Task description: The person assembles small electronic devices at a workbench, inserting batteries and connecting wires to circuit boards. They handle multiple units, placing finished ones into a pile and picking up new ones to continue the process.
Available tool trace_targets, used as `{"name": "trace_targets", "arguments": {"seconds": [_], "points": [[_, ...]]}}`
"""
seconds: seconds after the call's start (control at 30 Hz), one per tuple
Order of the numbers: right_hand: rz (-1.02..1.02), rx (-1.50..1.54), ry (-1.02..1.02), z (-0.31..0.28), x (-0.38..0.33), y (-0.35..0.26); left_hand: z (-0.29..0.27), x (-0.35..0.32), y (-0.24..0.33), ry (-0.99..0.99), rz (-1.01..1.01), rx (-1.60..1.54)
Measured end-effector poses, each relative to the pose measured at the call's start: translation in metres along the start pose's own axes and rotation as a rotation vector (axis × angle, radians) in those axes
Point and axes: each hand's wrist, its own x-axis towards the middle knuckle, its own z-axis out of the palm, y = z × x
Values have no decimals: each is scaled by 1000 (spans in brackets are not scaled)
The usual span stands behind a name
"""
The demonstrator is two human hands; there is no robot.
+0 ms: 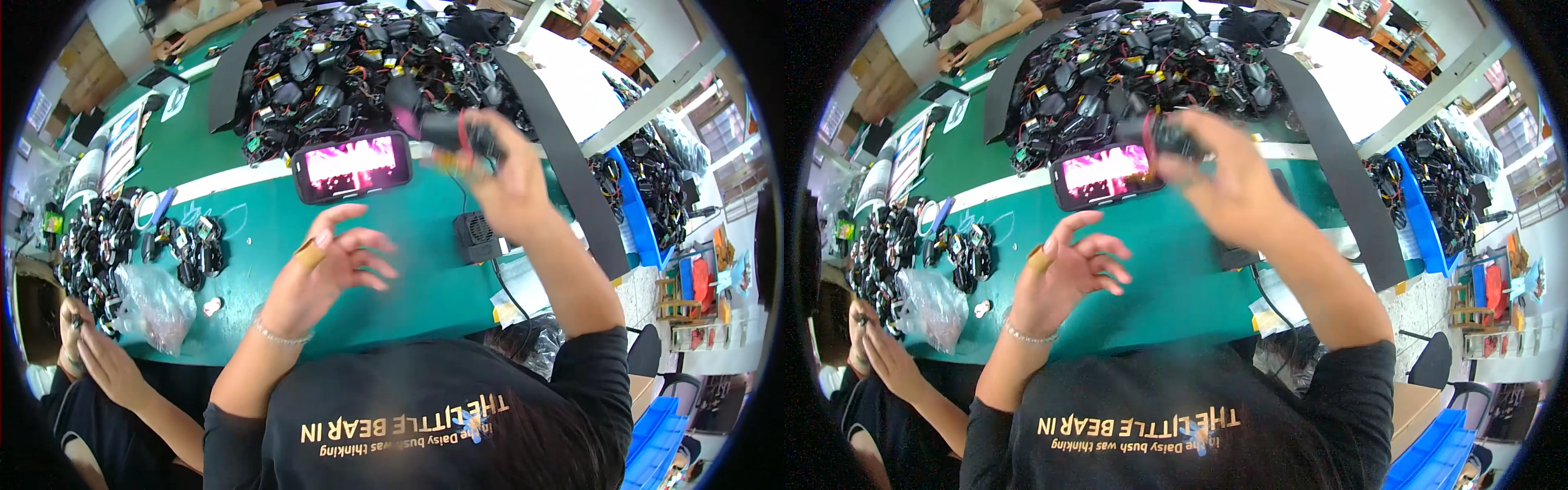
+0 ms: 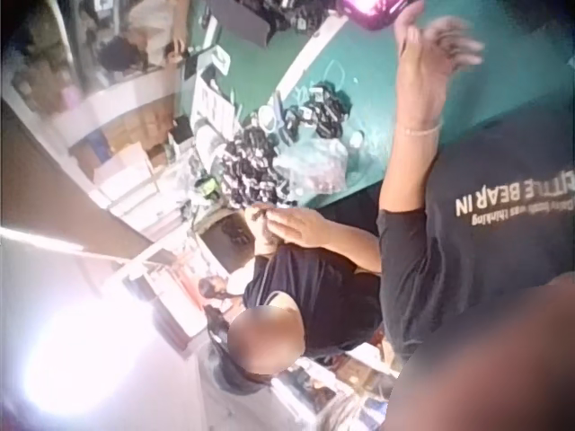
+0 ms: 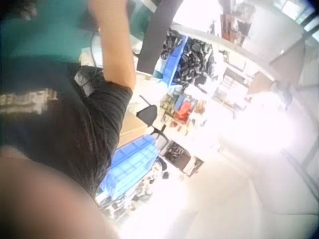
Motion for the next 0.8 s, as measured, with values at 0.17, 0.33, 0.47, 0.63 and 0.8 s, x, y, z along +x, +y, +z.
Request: {"name": "trace_targets", "arguments": {"seconds": [0.17,0.33,0.47,0.63,0.8], "points": [[-480,-207,-183,42,-47,-29,11,-4,-15,6,-85,-360],[-420,-363,-356,76,-76,-36,-2,-19,-45,172,-84,-553],[-381,-299,-493,97,-90,-43,-18,-42,-67,301,-162,-576],[-307,68,-583,107,-87,-43,-25,-66,-78,456,-198,-520],[66,536,-500,149,-35,-32,-42,-82,-94,161,-130,-505]]}}
